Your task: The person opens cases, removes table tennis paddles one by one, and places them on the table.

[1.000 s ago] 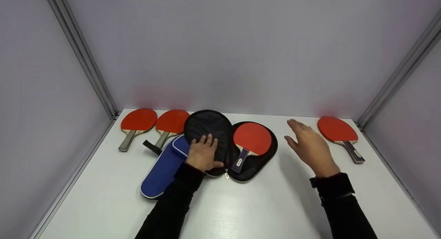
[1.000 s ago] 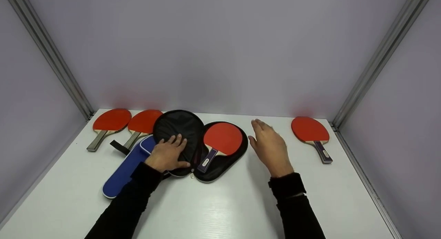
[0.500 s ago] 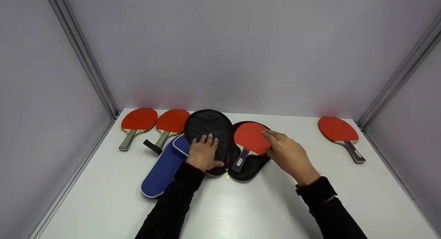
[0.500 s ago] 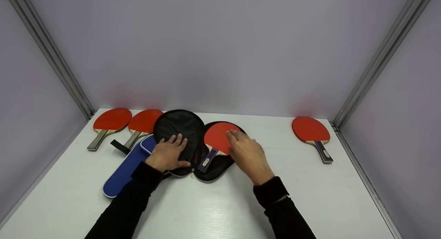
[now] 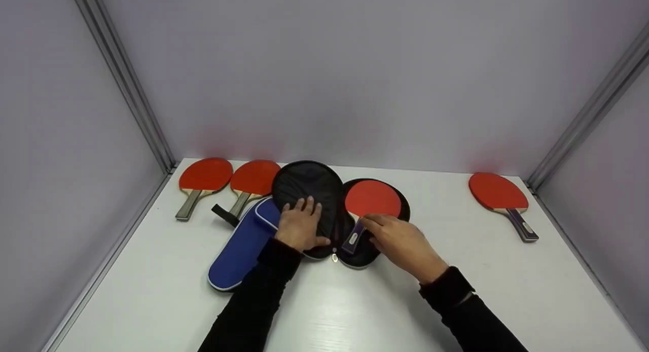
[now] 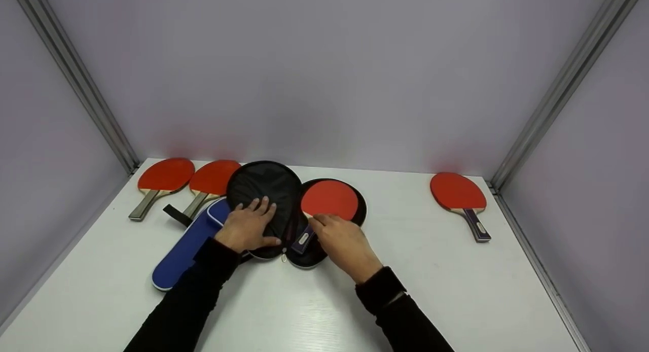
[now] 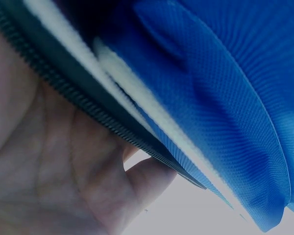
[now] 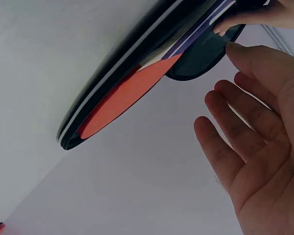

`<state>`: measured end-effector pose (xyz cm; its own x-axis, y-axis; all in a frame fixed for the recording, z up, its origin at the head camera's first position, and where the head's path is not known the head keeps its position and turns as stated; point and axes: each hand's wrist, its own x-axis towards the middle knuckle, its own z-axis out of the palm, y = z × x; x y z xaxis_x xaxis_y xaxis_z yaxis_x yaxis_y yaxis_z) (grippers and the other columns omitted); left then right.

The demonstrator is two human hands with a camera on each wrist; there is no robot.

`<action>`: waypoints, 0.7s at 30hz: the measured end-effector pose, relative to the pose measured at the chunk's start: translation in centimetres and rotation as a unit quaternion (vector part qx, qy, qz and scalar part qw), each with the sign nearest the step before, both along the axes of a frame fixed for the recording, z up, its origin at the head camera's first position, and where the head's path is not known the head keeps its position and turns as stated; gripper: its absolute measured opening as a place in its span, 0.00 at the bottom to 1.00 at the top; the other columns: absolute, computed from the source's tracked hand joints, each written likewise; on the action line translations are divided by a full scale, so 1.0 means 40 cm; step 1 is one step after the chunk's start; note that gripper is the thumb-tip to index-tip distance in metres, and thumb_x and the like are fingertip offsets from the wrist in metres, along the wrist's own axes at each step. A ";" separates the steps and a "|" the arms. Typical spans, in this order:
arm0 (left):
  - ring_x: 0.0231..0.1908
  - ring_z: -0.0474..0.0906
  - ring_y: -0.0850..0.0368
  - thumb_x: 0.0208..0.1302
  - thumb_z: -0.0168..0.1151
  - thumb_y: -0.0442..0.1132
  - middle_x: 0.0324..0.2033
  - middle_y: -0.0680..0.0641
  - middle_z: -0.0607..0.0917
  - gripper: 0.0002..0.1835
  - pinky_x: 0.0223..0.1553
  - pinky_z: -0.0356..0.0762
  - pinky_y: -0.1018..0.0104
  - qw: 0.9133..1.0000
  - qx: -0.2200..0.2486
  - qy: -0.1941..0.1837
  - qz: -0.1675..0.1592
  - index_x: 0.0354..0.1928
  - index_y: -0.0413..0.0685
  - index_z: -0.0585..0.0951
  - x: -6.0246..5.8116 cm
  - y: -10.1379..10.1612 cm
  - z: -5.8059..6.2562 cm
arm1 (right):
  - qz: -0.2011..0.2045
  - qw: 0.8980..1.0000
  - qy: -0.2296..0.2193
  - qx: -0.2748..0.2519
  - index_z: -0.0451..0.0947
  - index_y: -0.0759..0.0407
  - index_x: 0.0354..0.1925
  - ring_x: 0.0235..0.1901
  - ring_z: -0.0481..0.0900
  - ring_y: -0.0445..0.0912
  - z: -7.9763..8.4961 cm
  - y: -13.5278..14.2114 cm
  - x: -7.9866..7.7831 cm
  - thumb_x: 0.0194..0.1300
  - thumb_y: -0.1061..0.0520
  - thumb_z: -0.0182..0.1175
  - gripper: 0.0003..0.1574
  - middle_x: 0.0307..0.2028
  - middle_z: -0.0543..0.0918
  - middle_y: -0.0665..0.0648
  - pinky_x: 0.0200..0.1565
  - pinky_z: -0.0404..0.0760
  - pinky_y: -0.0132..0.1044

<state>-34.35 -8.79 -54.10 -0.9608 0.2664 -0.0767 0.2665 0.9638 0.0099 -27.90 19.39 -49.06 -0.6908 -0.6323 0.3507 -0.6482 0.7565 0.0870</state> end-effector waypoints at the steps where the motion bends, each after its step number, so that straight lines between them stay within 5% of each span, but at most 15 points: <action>1: 0.95 0.58 0.38 0.74 0.72 0.77 0.95 0.41 0.60 0.61 0.94 0.61 0.31 1.000 0.002 -0.002 0.000 0.96 0.52 0.62 0.001 0.001 0.003 | 0.005 1.000 0.002 0.007 0.89 0.56 0.71 0.63 0.95 0.54 -0.004 -0.006 0.002 0.74 0.62 0.81 0.30 0.67 0.94 0.57 0.58 0.98 0.49; 10: 0.95 0.57 0.37 0.74 0.73 0.76 0.95 0.40 0.60 0.61 0.94 0.59 0.31 1.000 0.010 -0.008 0.004 0.95 0.51 0.62 0.010 0.006 0.014 | 0.047 0.996 0.040 0.059 0.92 0.55 0.68 0.60 0.97 0.52 -0.035 -0.041 0.017 0.71 0.62 0.83 0.28 0.65 0.95 0.57 0.53 0.99 0.45; 21: 0.94 0.60 0.38 0.74 0.71 0.77 0.95 0.40 0.61 0.61 0.93 0.63 0.32 1.000 -0.006 0.006 0.002 0.95 0.52 0.63 0.002 0.006 0.002 | 0.060 0.992 0.024 0.106 0.89 0.53 0.75 0.71 0.92 0.50 -0.053 -0.055 0.031 0.81 0.61 0.73 0.28 0.72 0.93 0.54 0.71 0.93 0.49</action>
